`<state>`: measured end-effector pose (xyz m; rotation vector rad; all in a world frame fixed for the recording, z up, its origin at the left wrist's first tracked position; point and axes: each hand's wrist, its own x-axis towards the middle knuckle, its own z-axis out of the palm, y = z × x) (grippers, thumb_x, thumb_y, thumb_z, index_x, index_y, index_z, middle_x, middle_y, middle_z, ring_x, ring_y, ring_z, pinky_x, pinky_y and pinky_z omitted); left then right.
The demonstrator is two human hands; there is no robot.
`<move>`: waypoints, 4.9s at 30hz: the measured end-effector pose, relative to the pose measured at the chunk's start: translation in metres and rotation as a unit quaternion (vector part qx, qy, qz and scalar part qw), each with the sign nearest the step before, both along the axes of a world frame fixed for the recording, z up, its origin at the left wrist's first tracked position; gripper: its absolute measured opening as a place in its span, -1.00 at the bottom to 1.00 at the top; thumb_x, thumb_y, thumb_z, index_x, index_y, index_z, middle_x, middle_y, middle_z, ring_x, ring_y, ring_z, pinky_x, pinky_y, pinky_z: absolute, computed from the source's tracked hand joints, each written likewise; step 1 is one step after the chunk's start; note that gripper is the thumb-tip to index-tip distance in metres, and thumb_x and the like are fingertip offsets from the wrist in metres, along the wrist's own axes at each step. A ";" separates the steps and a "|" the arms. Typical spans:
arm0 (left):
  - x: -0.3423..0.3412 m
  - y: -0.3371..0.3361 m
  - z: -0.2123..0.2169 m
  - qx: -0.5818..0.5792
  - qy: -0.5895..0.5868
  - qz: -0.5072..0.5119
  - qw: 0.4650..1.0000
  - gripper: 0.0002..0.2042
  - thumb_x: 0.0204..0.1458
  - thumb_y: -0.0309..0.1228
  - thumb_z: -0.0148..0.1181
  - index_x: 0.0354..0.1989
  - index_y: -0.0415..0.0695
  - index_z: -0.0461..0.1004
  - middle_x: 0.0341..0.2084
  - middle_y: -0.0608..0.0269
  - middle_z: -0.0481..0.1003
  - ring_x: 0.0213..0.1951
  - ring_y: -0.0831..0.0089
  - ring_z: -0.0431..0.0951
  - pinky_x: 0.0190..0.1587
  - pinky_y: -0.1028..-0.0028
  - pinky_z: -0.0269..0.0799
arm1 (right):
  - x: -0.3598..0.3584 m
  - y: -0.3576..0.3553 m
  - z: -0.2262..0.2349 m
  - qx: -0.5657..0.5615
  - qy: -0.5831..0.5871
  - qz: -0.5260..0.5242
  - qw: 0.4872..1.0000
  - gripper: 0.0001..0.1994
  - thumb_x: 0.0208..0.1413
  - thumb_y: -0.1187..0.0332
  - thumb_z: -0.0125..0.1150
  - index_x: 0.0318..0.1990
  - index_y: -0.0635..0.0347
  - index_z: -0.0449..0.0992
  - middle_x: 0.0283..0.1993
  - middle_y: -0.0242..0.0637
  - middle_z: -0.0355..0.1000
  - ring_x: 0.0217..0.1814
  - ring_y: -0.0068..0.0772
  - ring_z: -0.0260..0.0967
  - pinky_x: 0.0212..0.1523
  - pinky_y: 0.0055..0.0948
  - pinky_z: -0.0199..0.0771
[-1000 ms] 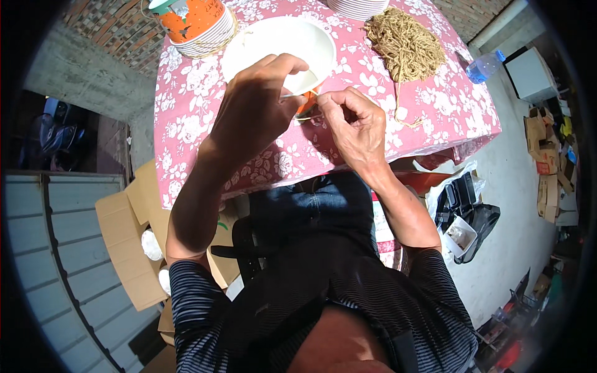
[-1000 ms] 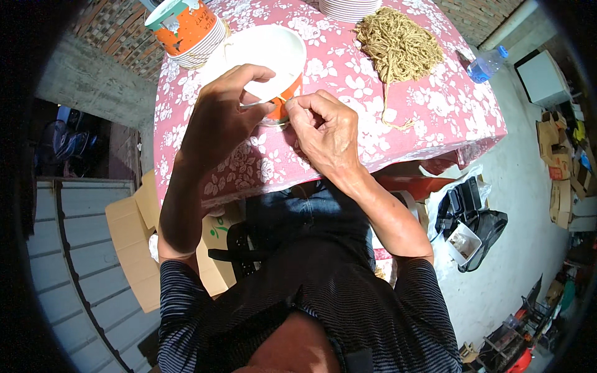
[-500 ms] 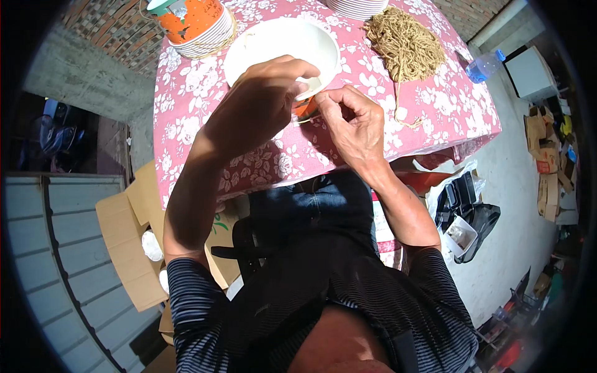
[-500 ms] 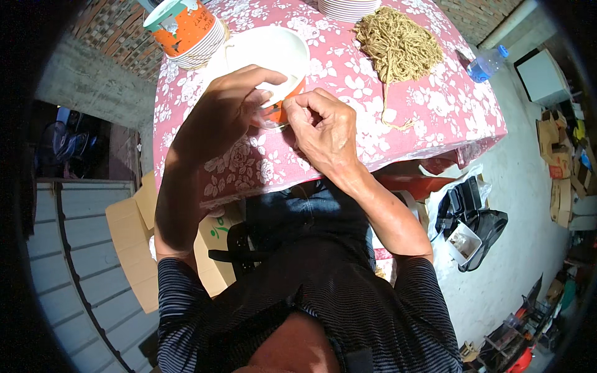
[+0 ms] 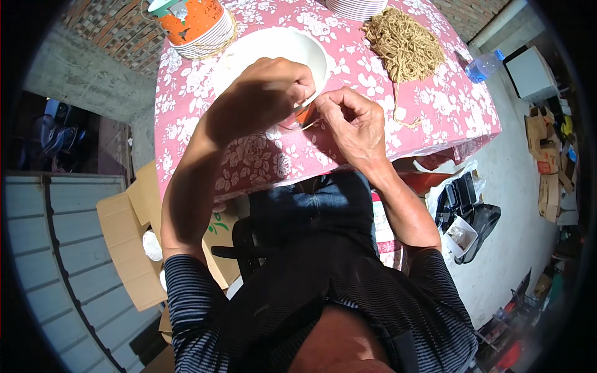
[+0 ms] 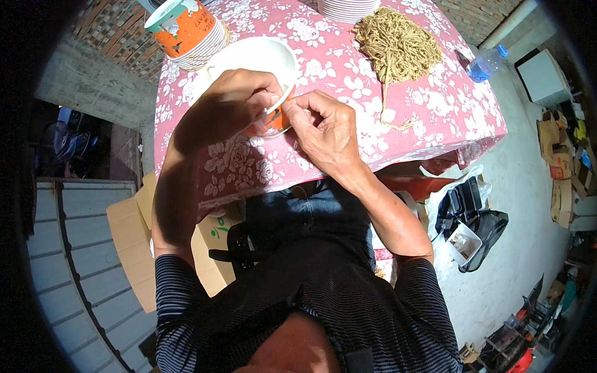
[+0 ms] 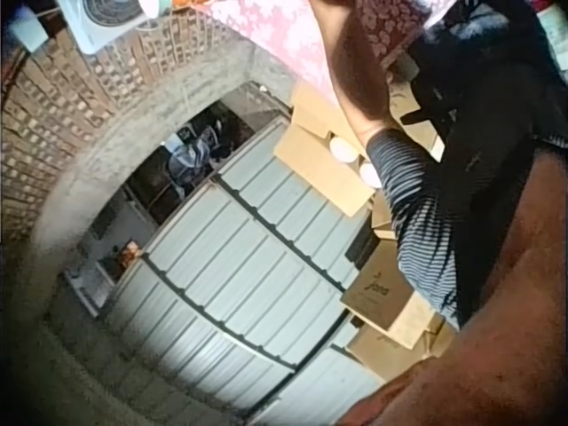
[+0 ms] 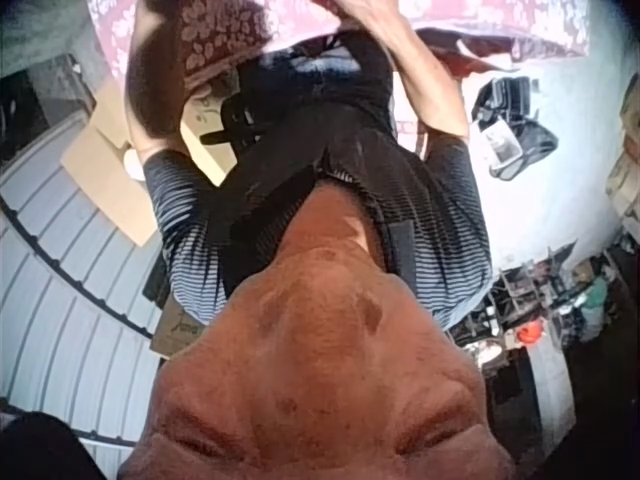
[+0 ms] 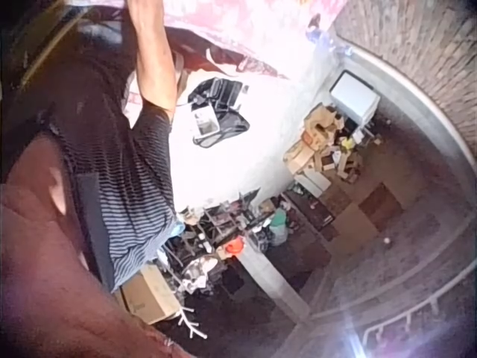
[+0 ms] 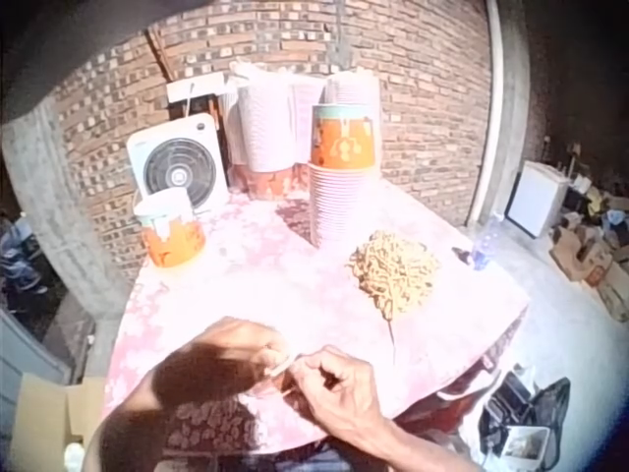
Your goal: Assembling and preparing paper cups for packaging by manually attaching strings/wires.
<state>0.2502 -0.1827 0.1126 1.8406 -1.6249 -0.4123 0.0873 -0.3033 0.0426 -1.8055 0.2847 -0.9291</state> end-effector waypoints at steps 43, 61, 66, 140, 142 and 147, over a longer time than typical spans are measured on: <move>-0.006 -0.057 0.051 -0.263 -0.259 -0.016 0.929 -0.87 0.24 -0.44 0.17 -0.18 -0.26 0.52 -0.46 0.01 0.56 -0.39 0.05 0.62 -0.30 0.21 0.48 | 0.006 -0.091 0.054 0.263 0.117 0.231 0.930 -0.74 0.33 0.20 0.26 -0.30 0.20 0.63 -0.43 -0.46 0.46 -0.36 -0.65 0.30 -0.21 -0.57 0.30; 0.050 -0.082 0.045 -0.084 0.177 0.030 0.980 -0.82 0.30 -0.37 0.16 -0.18 -0.26 0.55 -0.49 0.40 0.49 -0.42 0.62 0.46 -0.33 0.59 0.38 | 0.051 -0.086 0.100 0.338 0.034 0.243 0.909 -0.82 0.31 0.30 0.18 -0.29 0.21 0.55 -0.38 -0.42 0.46 -0.29 -0.55 0.41 -0.12 -0.53 0.45; 0.070 -0.062 0.028 -0.009 0.331 0.061 0.942 -0.81 0.26 -0.39 0.26 -0.14 -0.30 0.52 -0.45 0.35 0.54 -0.39 0.63 0.52 -0.29 0.63 0.45 | 0.060 -0.087 0.103 0.289 0.088 0.219 0.928 -0.82 0.26 0.30 0.25 -0.27 0.24 0.59 -0.39 -0.41 0.48 -0.39 -0.59 0.40 -0.33 -0.60 0.47; 0.016 -0.038 0.035 -0.199 0.232 0.081 0.949 -0.81 0.22 -0.55 0.24 -0.04 -0.29 0.44 -0.16 0.04 0.65 -0.09 0.46 0.65 -0.06 0.53 0.59 | 0.051 -0.067 0.078 -0.261 -0.035 -0.026 0.964 -0.85 0.18 0.42 0.38 -0.31 0.36 0.65 -0.45 -0.26 0.43 -0.51 -0.47 0.36 -0.54 -0.43 0.33; 0.011 -0.037 0.036 -0.203 0.150 0.108 0.962 -0.83 0.22 -0.55 0.22 -0.05 -0.30 0.46 -0.19 0.09 0.65 -0.09 0.49 0.63 -0.02 0.53 0.53 | 0.051 -0.067 0.078 -0.247 -0.032 -0.019 0.968 -0.86 0.18 0.42 0.37 -0.31 0.37 0.65 -0.45 -0.26 0.43 -0.49 -0.47 0.36 -0.52 -0.44 0.33; 0.007 -0.035 0.039 -0.194 0.105 0.113 0.969 -0.82 0.20 -0.55 0.23 -0.05 -0.30 0.48 -0.23 0.14 0.65 -0.10 0.51 0.62 0.03 0.50 0.50 | 0.050 -0.064 0.079 -0.216 -0.047 0.007 0.975 -0.87 0.18 0.44 0.37 -0.29 0.38 0.65 -0.43 -0.28 0.43 -0.43 -0.50 0.37 -0.45 -0.47 0.35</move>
